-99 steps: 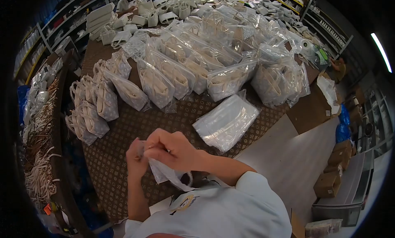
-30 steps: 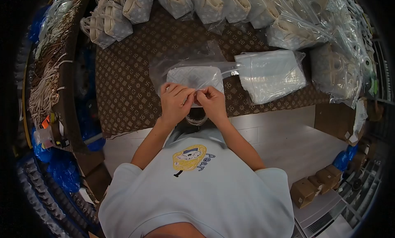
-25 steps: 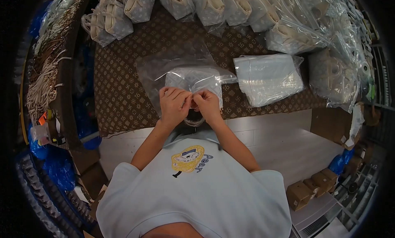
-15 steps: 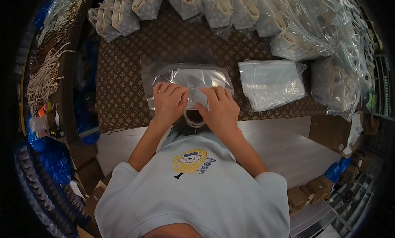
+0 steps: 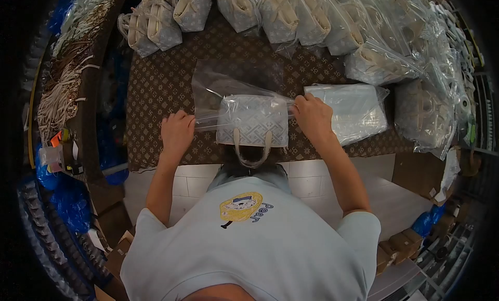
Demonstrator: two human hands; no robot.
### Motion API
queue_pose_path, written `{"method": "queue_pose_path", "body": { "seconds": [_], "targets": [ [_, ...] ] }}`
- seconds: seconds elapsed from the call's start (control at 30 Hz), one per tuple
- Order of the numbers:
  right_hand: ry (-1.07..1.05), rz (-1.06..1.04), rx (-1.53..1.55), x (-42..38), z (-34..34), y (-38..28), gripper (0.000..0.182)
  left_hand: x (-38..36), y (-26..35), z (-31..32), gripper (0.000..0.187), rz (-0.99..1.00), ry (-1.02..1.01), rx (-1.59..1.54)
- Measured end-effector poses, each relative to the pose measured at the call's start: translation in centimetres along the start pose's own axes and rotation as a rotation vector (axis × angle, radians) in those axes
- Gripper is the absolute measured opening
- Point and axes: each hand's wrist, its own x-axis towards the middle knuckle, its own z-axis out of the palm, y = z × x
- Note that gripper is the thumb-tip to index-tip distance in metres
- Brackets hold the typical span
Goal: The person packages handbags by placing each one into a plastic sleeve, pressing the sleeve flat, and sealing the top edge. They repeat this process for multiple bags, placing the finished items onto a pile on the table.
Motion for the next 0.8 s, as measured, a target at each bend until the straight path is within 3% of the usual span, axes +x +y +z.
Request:
{"method": "queue_pose_path", "body": {
  "seconds": [0.03, 0.1, 0.13, 0.2, 0.23, 0.27, 0.3, 0.33, 0.37, 0.4, 0.43, 0.5, 0.53, 0.67, 0.73, 0.8],
  "targets": [
    [-0.014, 0.060, -0.079, 0.5, 0.6, 0.2, 0.011, 1.0, 0.1, 0.1, 0.007, 0.002, -0.002, -0.001],
    [-0.029, 0.123, -0.154, 1.5, 0.9, 0.5, 0.014, 4.0, 0.6, 0.2, 0.012, -0.291, -0.472, 0.099],
    [0.055, 0.110, -0.147, 2.2, 0.3, 0.7, 0.016, 4.9, 0.9, -0.7, 0.012, -0.289, -0.473, 0.102],
    [0.143, 0.097, -0.144, 2.9, -1.3, 1.0, 0.021, 6.7, 1.6, -2.5, 0.018, -0.288, 0.274, -0.365],
    [0.323, 0.112, 0.266, 2.5, -2.1, 1.0, 0.024, 6.7, 2.0, -2.5, 0.018, -0.284, 0.268, -0.368],
    [0.505, 0.119, 0.676, 2.1, -2.6, 1.0, 0.028, 6.8, 2.4, -2.5, 0.021, -0.236, 0.448, -0.583],
    [0.518, 0.165, 0.890, 2.0, -2.2, 0.0, 0.034, 7.0, 2.9, -2.5, 0.024, -0.182, 0.627, -0.798],
    [0.416, 0.273, 1.031, 1.8, -0.5, 0.4, 0.033, 6.9, 3.0, -0.1, 0.028, -0.305, 0.468, -0.964],
    [0.311, 0.378, 1.170, 1.6, 2.1, 0.9, 0.032, 7.3, 2.8, 2.1, 0.028, -0.297, 0.470, -0.964],
    [0.220, 0.526, 1.305, 1.4, 4.0, 1.3, 0.031, 7.7, 2.6, 4.2, 0.028, -0.622, 0.272, -1.301],
    [0.225, 0.524, 1.303, 1.6, 5.5, 1.4, 0.031, 8.2, 2.6, 6.1, 0.028, -0.953, 0.044, -1.618],
    [0.353, 0.798, 1.702, 2.0, 8.6, 1.2, 0.029, 8.7, 3.0, 9.4, 0.030, -1.039, 0.072, -1.765],
    [0.390, 0.796, 1.843, 1.9, 10.6, 2.0, 0.028, 8.8, 3.1, 10.8, 0.031, -1.130, 0.099, -1.907],
    [0.428, 0.864, 2.055, 1.8, 14.2, 1.9, 0.029, 8.7, 3.3, 14.6, 0.028, -1.144, 0.146, -2.017],
    [0.374, 0.863, 2.047, 1.1, 14.8, 1.6, 0.035, 7.8, 3.3, 14.7, 0.028, -1.040, -0.034, -1.968],
    [0.287, 0.867, 1.977, 0.2, 14.9, 1.5, 0.037, 6.4, 3.6, 14.5, 0.031, -1.012, -0.042, -1.986]
  ]
}}
